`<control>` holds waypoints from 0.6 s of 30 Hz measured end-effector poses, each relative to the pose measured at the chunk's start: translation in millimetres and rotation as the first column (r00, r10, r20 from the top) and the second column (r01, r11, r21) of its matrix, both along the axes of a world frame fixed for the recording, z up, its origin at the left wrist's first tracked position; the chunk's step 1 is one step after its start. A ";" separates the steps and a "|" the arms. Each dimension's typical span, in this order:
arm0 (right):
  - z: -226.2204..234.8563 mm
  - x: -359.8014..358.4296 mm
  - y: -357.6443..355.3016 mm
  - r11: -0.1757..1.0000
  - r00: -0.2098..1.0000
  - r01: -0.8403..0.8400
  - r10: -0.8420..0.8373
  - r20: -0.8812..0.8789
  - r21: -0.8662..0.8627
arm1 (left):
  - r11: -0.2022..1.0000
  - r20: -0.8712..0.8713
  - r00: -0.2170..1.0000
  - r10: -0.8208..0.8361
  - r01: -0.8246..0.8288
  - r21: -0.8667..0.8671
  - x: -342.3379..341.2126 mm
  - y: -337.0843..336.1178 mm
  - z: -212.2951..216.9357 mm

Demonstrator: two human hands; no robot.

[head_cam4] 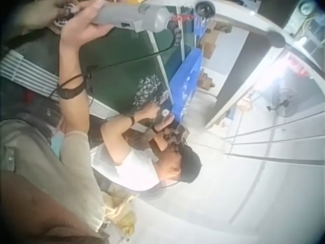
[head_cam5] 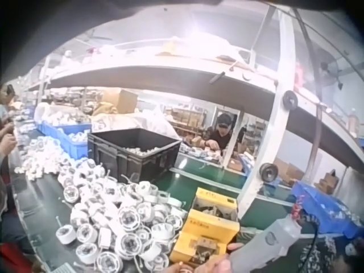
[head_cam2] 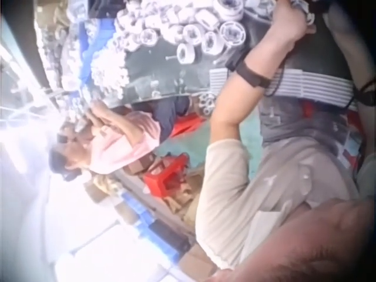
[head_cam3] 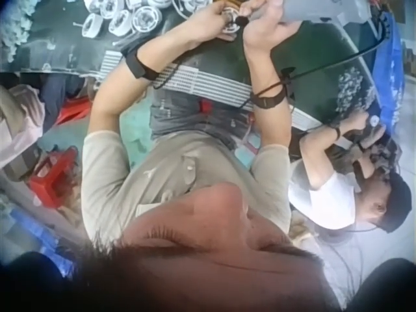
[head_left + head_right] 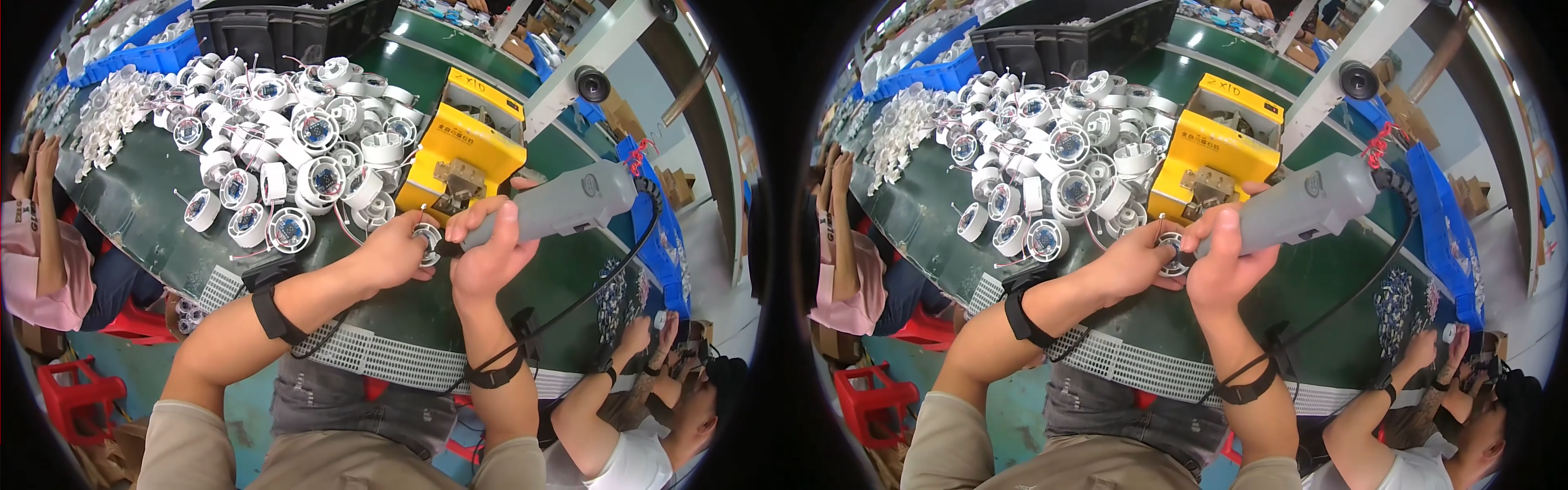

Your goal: The person assembles electronic components by inserting a circuit board into a white plastic housing and securing it with a power screwdriver. They repeat this process by picking up parts from the workbench, driving a screw, and setting each completed unit aside.

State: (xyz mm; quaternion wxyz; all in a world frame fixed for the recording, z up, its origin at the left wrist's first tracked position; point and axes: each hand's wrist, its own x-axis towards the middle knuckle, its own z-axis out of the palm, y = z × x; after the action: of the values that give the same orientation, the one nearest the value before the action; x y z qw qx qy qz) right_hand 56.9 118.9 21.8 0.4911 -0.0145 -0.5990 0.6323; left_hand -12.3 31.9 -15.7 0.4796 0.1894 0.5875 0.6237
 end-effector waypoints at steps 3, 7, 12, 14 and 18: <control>-5.5 -1.6 3.1 0.999 1.000 -0.009 0.009 0.006 0.037 | 1.000 0.021 1.000 0.005 -0.005 0.013 -1.5 1.4 -2.0; -4.4 -5.1 -0.6 0.998 0.998 -0.063 0.062 0.022 0.019 | 1.000 0.017 1.000 0.013 -0.013 0.013 -1.1 -0.5 4.9; -6.3 -0.9 -2.8 0.992 0.992 -0.122 0.122 -0.007 0.045 | 1.000 0.023 1.000 0.015 -0.016 0.010 -2.6 -1.7 5.7; -3.7 7.3 2.1 0.981 0.980 -0.192 0.192 -0.052 0.004 | 0.994 -0.213 0.971 -0.106 0.107 -0.003 -5.5 -6.8 9.8; 11.8 27.8 27.1 0.994 0.990 -0.105 0.107 -0.096 0.025 | 0.941 -0.580 0.766 -0.276 0.092 -0.327 -12.8 -36.5 74.7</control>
State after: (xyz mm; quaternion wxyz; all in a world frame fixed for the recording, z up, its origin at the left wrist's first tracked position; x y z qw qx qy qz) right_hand 84.7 146.0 33.6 0.4856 0.0529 -0.5808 0.6512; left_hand -25.1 -4.6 59.0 0.3418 0.3708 0.7720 0.3871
